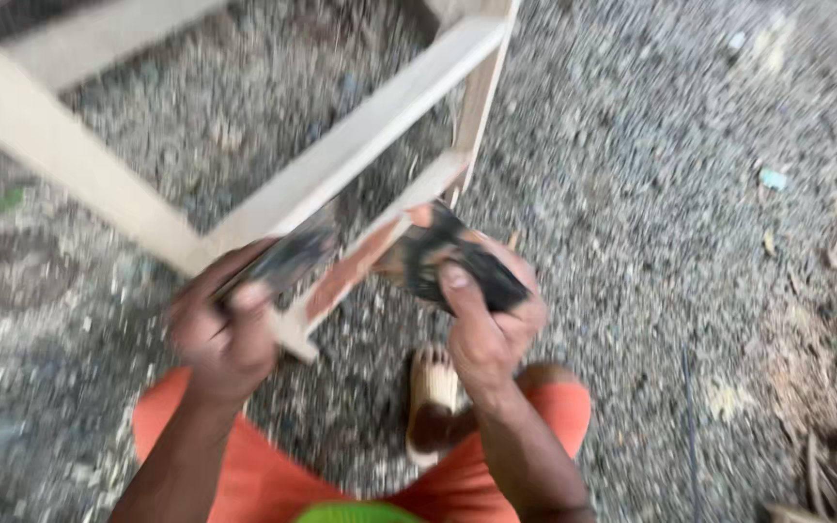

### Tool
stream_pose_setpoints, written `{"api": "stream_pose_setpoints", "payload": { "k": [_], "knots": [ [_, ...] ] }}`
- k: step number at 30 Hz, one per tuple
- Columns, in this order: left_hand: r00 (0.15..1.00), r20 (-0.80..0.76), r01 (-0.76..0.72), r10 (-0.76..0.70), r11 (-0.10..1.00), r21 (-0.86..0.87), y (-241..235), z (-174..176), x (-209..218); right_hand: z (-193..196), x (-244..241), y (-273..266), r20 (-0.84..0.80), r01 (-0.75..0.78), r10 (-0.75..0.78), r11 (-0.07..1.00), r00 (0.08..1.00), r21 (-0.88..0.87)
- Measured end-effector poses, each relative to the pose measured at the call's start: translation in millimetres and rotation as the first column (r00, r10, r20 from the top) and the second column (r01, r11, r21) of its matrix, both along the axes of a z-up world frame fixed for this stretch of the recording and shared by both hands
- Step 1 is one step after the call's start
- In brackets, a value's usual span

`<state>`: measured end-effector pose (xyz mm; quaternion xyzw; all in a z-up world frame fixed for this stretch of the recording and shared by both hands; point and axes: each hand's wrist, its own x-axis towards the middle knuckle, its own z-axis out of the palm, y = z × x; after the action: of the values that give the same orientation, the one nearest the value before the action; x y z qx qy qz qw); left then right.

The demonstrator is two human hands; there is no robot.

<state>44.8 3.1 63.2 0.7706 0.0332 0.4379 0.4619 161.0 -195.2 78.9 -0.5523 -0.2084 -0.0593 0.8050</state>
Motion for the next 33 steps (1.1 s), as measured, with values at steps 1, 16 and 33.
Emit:
{"api": "stream_pose_setpoints", "payload": {
  "k": [1, 16, 33],
  "knots": [
    [0.989, 0.145, -0.039, 0.02, 0.991, 0.127, 17, 1, 14, 5, 29, 1, 0.237, 0.135, -0.124, 0.99, 0.964, -0.031],
    [0.793, 0.008, -0.323, 0.61, 0.41, 0.853, 59, 0, 28, 48, 310, 90, 0.864, 0.521, -0.235, 0.853, 0.445, -0.036],
    [0.672, 0.07, -0.378, 0.737, 0.261, 0.888, 62, -41, 16, 45, 361, 122, 0.967, 0.506, -0.117, 0.862, 0.227, -0.014]
  ]
}}
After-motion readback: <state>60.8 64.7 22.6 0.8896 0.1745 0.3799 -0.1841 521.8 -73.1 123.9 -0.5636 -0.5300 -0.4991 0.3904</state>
